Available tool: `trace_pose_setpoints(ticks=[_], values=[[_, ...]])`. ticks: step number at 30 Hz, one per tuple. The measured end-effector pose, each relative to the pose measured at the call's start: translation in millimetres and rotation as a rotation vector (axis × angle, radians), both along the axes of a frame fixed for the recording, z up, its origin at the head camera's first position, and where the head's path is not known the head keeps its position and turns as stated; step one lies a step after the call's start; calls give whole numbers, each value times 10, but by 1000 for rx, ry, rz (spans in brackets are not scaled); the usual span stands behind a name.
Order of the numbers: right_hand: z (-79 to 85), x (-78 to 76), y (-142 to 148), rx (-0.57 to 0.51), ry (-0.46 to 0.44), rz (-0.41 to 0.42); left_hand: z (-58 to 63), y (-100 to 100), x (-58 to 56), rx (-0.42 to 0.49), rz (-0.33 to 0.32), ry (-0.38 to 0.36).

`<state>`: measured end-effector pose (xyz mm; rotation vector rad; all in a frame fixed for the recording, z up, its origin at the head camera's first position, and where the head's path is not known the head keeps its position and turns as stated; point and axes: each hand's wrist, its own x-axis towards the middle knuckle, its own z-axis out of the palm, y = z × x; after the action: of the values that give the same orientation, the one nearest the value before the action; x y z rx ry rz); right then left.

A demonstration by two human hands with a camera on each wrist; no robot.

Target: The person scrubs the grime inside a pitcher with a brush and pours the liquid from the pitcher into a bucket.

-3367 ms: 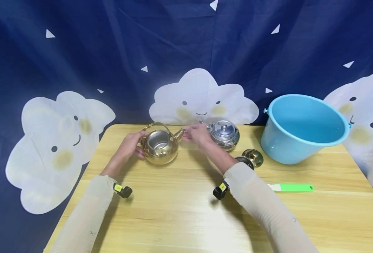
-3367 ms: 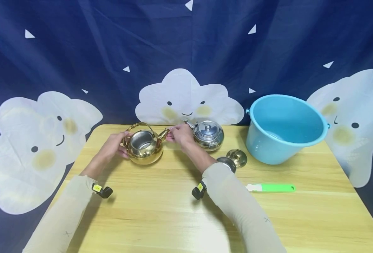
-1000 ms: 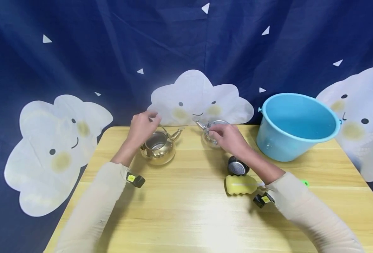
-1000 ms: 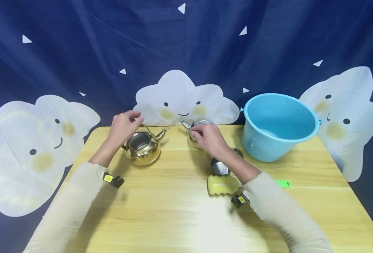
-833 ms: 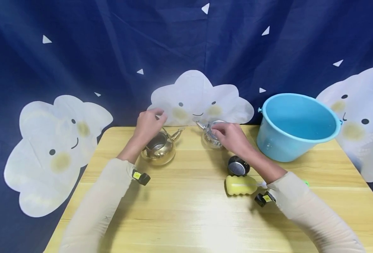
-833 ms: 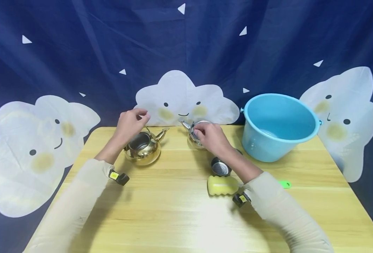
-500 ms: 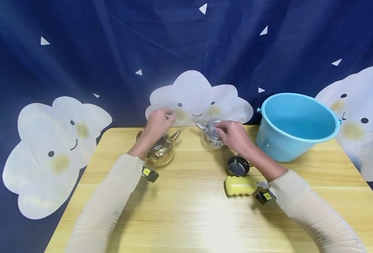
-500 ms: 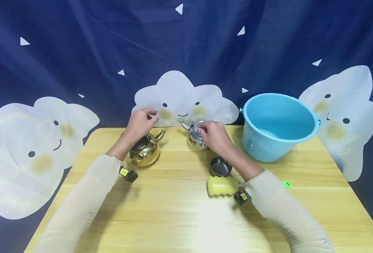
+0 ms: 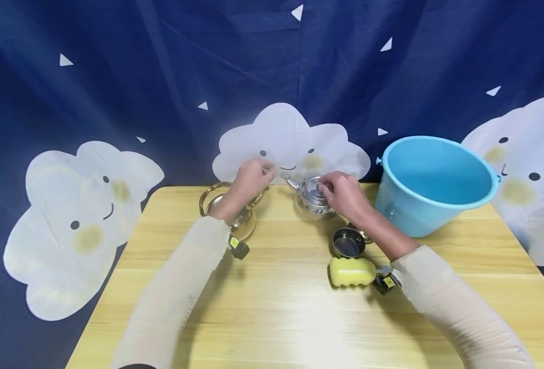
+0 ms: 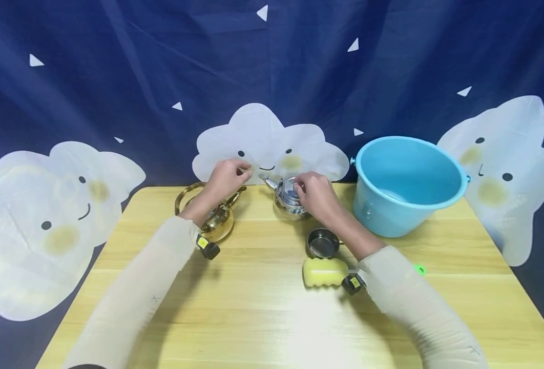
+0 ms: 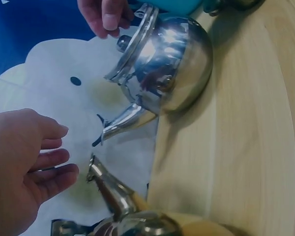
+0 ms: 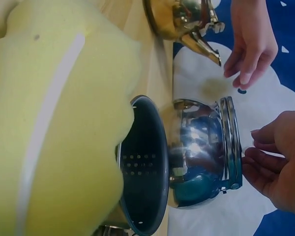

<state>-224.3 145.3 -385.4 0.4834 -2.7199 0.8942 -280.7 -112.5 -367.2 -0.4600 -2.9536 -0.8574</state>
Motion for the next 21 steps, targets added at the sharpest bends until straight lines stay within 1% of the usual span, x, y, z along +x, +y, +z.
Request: trace_pose_setpoints(ticks=[3, 6, 11, 15, 17, 21], values=[[-5, -8, 13, 5, 11, 2, -44, 55, -43, -21, -27, 5], [-6, -17, 19, 12, 18, 1, -89, 106, -98, -49, -69, 27], [-15, -38, 22, 23, 12, 1, -137, 186, -174, -86, -128, 53], [-30, -59, 20, 31, 10, 6, -160, 258, -211, -187, -177, 103], [-37, -70, 18, 34, 11, 10, -171, 292, -219, -232, -198, 117], [-54, -85, 14, 37, 14, 14, -201, 335, -219, -272, -235, 114]])
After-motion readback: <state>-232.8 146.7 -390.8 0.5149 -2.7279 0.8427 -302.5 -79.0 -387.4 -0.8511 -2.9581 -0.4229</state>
